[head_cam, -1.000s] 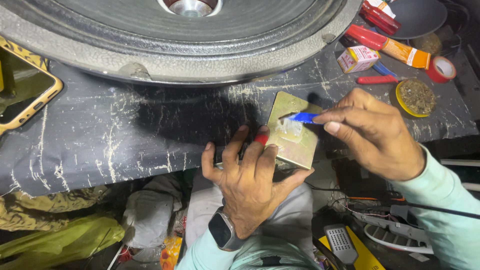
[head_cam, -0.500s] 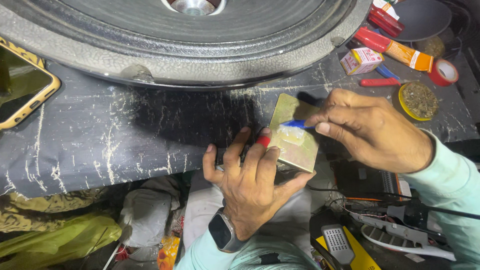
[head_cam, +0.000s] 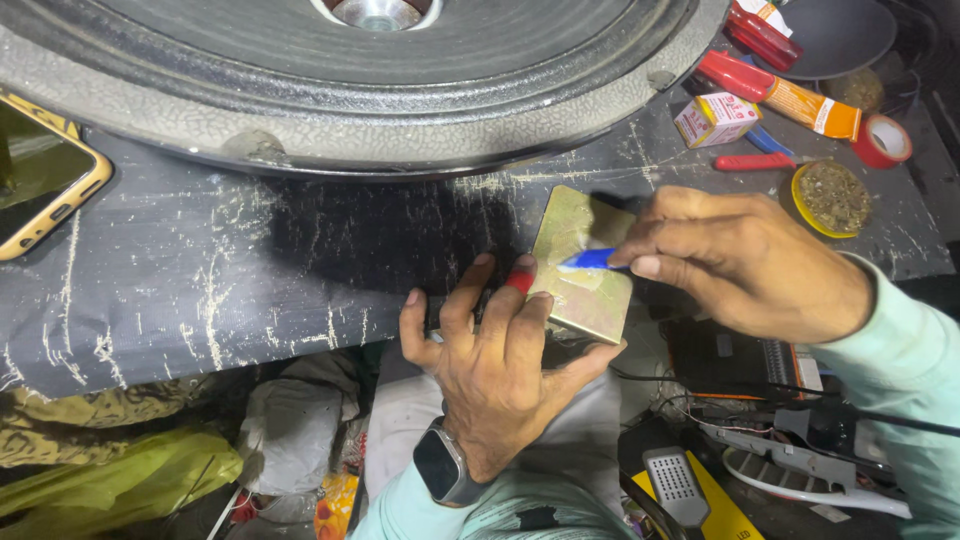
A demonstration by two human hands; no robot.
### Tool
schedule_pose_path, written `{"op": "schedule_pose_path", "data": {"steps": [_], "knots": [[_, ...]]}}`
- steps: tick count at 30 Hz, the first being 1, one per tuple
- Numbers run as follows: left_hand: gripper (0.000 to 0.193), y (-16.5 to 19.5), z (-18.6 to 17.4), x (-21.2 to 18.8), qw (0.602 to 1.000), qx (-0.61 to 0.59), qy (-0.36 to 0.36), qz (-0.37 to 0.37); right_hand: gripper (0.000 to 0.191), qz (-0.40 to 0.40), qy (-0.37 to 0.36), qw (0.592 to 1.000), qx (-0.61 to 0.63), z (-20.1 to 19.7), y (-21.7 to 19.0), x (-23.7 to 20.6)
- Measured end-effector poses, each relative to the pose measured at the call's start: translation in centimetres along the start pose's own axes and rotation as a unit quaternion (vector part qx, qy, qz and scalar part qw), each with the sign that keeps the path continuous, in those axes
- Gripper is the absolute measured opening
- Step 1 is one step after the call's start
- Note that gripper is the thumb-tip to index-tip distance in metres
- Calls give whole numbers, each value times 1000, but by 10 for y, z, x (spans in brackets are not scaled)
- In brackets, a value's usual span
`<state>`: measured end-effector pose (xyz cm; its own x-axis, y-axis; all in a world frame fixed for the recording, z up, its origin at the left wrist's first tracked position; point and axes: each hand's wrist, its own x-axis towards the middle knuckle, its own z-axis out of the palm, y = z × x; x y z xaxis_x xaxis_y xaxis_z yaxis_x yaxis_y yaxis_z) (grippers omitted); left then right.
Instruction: The person squeezes white adhesive from a tube onto a small square metal plate on the workbench, then uses a blue plastic spreader to spread the adhesive evenly over the plate's surface, continuing to work the paste around until the clip ends.
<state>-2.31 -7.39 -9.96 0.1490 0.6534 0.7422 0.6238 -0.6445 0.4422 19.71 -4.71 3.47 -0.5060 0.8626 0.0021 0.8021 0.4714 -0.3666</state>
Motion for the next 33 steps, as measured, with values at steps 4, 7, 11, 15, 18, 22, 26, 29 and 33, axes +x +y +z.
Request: {"op": "schedule_pose_path", "data": {"steps": [4,7,11,15,18,22,26,29,33], "knots": [[68,0,0,1,1000,10,3,6,17,-25,47,999,2,-6,9,-5],[69,0,1,0,1000,6,1,5,18,-23,85,996,-9,-1,11,-6],[69,0,1,0,1000,7,5,2,16,16,42,999,-29,1,5,-10],[69,-1,2,0,1000,8,-1,2,17,-8,80,996,-34,-1,-1,-6],[68,-1,3,-1,1000,9,7,6,16,-35,84,996,-17,3,-8,-4],[70,-2,2,-2,1000,7,-9,3,18,-4,44,998,-36,-1,-14,-5],[69,-3,4,-2,1000,8,-1,7,18,-38,86,995,-38,-1,-17,1],[69,-4,4,-4,1000,5,-1,8,18,-16,54,997,-57,-2,-18,1],[69,-5,6,-4,1000,8,5,9,14,-42,107,987,-109,-2,-16,0]]}}
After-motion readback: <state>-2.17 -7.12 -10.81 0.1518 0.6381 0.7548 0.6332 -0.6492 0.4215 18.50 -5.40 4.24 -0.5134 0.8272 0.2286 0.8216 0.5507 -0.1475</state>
